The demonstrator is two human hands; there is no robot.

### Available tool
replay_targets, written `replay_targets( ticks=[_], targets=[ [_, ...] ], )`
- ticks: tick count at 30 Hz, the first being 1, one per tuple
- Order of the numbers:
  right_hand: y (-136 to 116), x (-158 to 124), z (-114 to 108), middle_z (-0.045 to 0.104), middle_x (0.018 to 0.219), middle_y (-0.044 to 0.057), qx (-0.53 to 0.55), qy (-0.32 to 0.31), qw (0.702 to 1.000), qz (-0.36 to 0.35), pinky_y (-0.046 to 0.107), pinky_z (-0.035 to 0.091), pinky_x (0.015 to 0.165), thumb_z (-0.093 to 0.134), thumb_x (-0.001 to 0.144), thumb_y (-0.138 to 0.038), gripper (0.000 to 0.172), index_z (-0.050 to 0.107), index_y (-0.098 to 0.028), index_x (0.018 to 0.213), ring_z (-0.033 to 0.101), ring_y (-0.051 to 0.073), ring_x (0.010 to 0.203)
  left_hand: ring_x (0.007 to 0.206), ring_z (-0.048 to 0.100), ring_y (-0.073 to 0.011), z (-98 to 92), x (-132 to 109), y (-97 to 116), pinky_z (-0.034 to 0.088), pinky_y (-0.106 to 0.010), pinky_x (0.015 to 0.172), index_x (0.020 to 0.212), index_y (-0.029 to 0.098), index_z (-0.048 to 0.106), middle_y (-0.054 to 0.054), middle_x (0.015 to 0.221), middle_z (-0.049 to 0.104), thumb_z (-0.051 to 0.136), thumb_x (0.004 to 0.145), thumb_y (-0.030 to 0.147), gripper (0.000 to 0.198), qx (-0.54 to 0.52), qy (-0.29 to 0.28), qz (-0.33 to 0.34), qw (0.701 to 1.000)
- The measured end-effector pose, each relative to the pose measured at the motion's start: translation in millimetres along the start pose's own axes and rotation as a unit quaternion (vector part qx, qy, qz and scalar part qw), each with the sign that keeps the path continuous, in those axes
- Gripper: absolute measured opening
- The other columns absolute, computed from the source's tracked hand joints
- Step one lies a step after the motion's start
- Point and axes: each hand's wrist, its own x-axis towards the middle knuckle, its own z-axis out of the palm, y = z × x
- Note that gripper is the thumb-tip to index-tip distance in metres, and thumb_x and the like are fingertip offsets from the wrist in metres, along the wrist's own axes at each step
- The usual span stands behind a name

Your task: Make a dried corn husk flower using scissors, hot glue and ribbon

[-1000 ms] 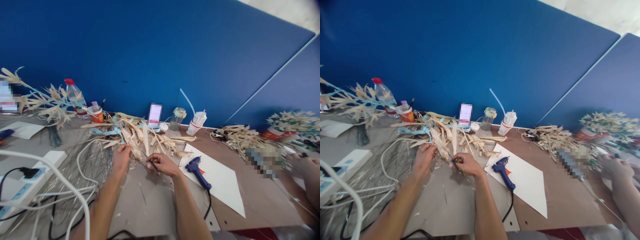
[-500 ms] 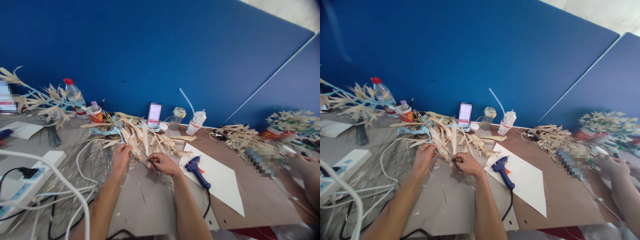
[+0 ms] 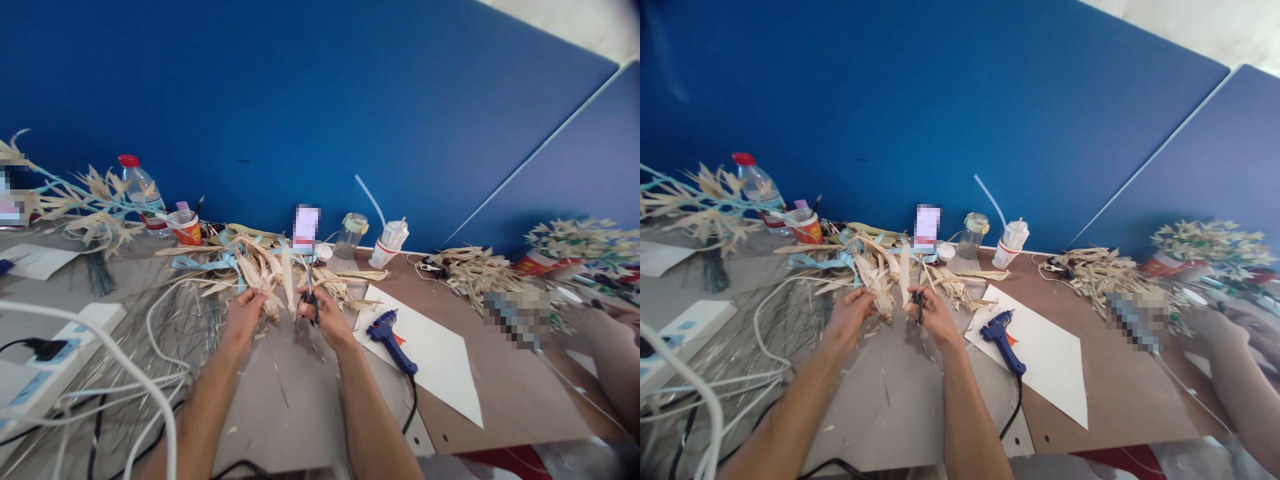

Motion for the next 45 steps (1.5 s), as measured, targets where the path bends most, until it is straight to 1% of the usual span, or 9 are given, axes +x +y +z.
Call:
replay_targets(
  ticks=[3,6,11,15,18,22,27,36,45],
  targets=[
    [3.7,0.7,9.5,0.061,0.072,-0.003,0.034,0.006,0.999,0.008,0.023,0.041,0.057,0.077,0.059,-0.028,0.043,0.058,-0.021,0.097,0.053,0.011,0.062,0.048,0.042,-0.0106,1.3,-0.6,-3.7,0.032,-0.024,0.049,0.059,0.018,0.058,0.005,0.05,0.049,0.066,0.062,0.034,0.018,0.038,-0.047,-0.005,0.998],
    [6.2,0.8,16.6,0.06,0.068,-0.004,0.028,0.012,0.999,0.031,0.022,0.038,0.054,0.076,0.058,-0.024,0.046,0.055,-0.019,0.098,0.05,0.009,0.057,0.048,0.041,-0.0103,1.9,-1.3,-5.5,0.031,-0.024,0.049,0.058,0.018,0.058,0.005,0.05,0.048,0.066,0.064,0.035,0.02,0.057,-0.079,-0.002,0.995],
    [8.5,1.4,19.5,0.057,0.062,-0.007,0.01,0.022,0.999,0.034,0.021,0.036,0.053,0.073,0.058,-0.023,0.044,0.053,-0.018,0.097,0.047,0.008,0.053,0.048,0.04,-0.0099,3.3,-3.0,-4.9,0.032,-0.024,0.051,0.057,0.018,0.056,0.005,0.049,0.047,0.068,0.063,0.034,0.021,0.052,-0.095,-0.008,0.994],
    [8.8,1.1,18.2,0.057,0.065,-0.006,-0.003,0.012,0.999,0.042,0.022,0.037,0.055,0.071,0.059,-0.024,0.043,0.053,-0.019,0.098,0.049,0.009,0.055,0.05,0.044,-0.0109,4.1,-3.3,-4.9,0.034,-0.024,0.051,0.061,0.017,0.06,0.004,0.053,0.052,0.07,0.061,0.036,0.021,0.03,-0.076,-0.025,0.996],
    [5.3,-0.2,14.4,0.055,0.063,-0.006,-0.045,-0.022,0.997,0.059,0.022,0.036,0.054,0.071,0.059,-0.025,0.04,0.056,-0.019,0.096,0.047,0.009,0.055,0.05,0.044,-0.0111,3.0,-1.3,-6.0,0.033,-0.024,0.05,0.06,0.017,0.059,0.004,0.053,0.052,0.07,0.061,0.036,0.022,0.013,-0.055,-0.024,0.998],
    [-2.5,-2.3,3.4,0.048,0.055,-0.007,-0.126,-0.093,0.983,0.096,0.023,0.032,0.05,0.073,0.061,-0.03,0.032,0.06,-0.018,0.088,0.043,0.009,0.05,0.046,0.04,-0.0094,-1.1,5.1,-7.1,0.031,-0.023,0.048,0.058,0.018,0.055,0.006,0.049,0.047,0.068,0.062,0.035,0.022,-0.007,0.016,-0.005,1.0],
    [-10.3,-4.9,-11.1,0.049,0.051,-0.006,-0.173,-0.144,0.968,0.113,0.023,0.03,0.05,0.071,0.065,-0.031,0.024,0.062,-0.017,0.082,0.044,0.01,0.049,0.046,0.035,-0.0083,-8.1,12.4,-5.7,0.031,-0.023,0.048,0.055,0.019,0.05,0.008,0.046,0.038,0.066,0.063,0.034,0.024,-0.019,0.099,0.026,0.995],
    [-18.6,-6.6,-24.2,0.051,0.045,-0.006,-0.197,-0.206,0.946,0.154,0.022,0.03,0.049,0.073,0.063,-0.038,0.025,0.065,-0.016,0.072,0.041,0.009,0.045,0.046,0.036,-0.0083,-10.2,11.7,-4.6,0.03,-0.023,0.048,0.054,0.019,0.05,0.008,0.047,0.04,0.065,0.061,0.032,0.021,0.005,0.095,0.017,0.995],
    [-14.7,-5.2,-34.6,0.051,0.046,-0.005,-0.176,-0.252,0.937,0.166,0.022,0.029,0.046,0.073,0.063,-0.042,0.029,0.068,-0.015,0.073,0.04,0.009,0.044,0.046,0.034,-0.0086,-8.2,8.2,-2.4,0.027,-0.023,0.048,0.049,0.019,0.049,0.007,0.044,0.039,0.059,0.06,0.029,0.019,0.069,0.078,0.026,0.994]
  ],
)
